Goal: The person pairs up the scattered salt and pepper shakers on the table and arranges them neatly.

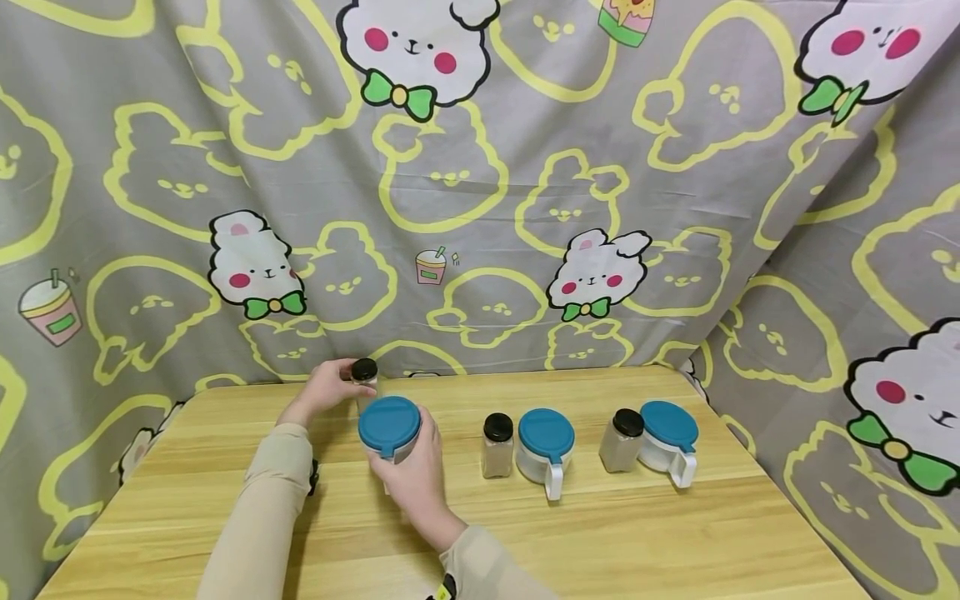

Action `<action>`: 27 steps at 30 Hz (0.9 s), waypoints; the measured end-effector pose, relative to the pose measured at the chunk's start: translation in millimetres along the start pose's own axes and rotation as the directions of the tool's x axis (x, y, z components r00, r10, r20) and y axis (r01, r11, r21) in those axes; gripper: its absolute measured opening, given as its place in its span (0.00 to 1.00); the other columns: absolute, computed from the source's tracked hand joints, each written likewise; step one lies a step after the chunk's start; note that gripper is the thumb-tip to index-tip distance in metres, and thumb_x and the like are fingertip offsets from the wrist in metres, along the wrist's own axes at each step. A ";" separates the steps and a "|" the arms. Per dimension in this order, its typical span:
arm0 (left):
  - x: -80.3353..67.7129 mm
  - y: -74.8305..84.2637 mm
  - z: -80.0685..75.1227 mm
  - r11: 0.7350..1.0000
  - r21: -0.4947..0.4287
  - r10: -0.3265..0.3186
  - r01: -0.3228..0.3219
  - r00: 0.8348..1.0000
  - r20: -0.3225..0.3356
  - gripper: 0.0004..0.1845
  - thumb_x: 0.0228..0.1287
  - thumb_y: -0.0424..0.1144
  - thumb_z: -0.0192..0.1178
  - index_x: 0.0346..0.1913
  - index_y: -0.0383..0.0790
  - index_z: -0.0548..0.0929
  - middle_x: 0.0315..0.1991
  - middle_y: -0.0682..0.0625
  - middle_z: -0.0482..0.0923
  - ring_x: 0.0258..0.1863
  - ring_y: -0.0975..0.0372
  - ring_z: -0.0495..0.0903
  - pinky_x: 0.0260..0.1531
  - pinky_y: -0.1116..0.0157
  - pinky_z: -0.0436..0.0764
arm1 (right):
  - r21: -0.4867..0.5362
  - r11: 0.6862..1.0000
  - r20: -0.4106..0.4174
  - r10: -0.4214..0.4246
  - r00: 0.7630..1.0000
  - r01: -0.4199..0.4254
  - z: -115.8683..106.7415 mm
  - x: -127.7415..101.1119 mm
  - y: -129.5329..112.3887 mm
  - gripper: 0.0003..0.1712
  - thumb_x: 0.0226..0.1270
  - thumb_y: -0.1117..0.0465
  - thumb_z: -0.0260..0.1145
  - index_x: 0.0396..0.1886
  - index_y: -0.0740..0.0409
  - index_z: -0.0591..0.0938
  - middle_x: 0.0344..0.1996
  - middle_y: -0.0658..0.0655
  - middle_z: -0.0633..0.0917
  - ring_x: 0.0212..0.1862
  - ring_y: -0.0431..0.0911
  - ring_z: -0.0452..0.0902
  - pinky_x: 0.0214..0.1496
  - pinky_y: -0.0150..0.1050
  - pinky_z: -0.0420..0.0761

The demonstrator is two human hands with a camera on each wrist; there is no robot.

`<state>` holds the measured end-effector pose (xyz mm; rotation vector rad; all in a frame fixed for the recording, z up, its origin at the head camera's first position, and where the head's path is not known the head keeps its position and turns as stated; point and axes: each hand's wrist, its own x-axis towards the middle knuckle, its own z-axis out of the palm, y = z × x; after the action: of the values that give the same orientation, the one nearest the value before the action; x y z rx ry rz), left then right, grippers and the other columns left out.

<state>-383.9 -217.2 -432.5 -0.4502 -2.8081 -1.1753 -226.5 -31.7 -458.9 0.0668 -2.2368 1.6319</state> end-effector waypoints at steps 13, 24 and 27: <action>-4.2 -1.8 -1.3 0.999 0.042 0.007 -0.007 1.000 0.011 0.32 0.51 0.48 0.75 0.59 0.37 0.80 0.55 0.37 0.81 0.58 0.43 0.77 0.57 0.45 0.77 | 0.024 1.000 -0.011 0.012 1.000 -0.012 -5.1 -3.6 2.4 0.52 0.45 0.53 0.79 0.70 0.54 0.63 0.63 0.56 0.73 0.63 0.52 0.72 0.63 0.55 0.74; -11.5 0.9 -1.3 0.998 0.069 0.012 -0.012 1.000 0.010 0.36 0.50 0.49 0.75 0.61 0.36 0.78 0.57 0.35 0.80 0.60 0.42 0.76 0.58 0.44 0.75 | 0.060 0.997 0.004 0.047 0.999 -0.047 -12.8 -7.6 1.7 0.53 0.45 0.53 0.79 0.70 0.54 0.62 0.63 0.56 0.73 0.63 0.52 0.71 0.64 0.57 0.72; -15.4 2.7 -2.7 0.997 0.074 -0.001 0.000 1.000 0.014 0.37 0.50 0.49 0.75 0.62 0.36 0.77 0.59 0.35 0.78 0.61 0.42 0.75 0.59 0.44 0.75 | 0.064 0.997 0.003 0.051 0.999 -0.051 -14.5 -8.8 1.7 0.52 0.45 0.54 0.79 0.70 0.54 0.63 0.63 0.56 0.73 0.63 0.52 0.71 0.63 0.57 0.72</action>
<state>-368.5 -221.0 -431.4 -0.4544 -2.8519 -1.0677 -214.9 -19.2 -459.5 0.0278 -2.2042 1.7299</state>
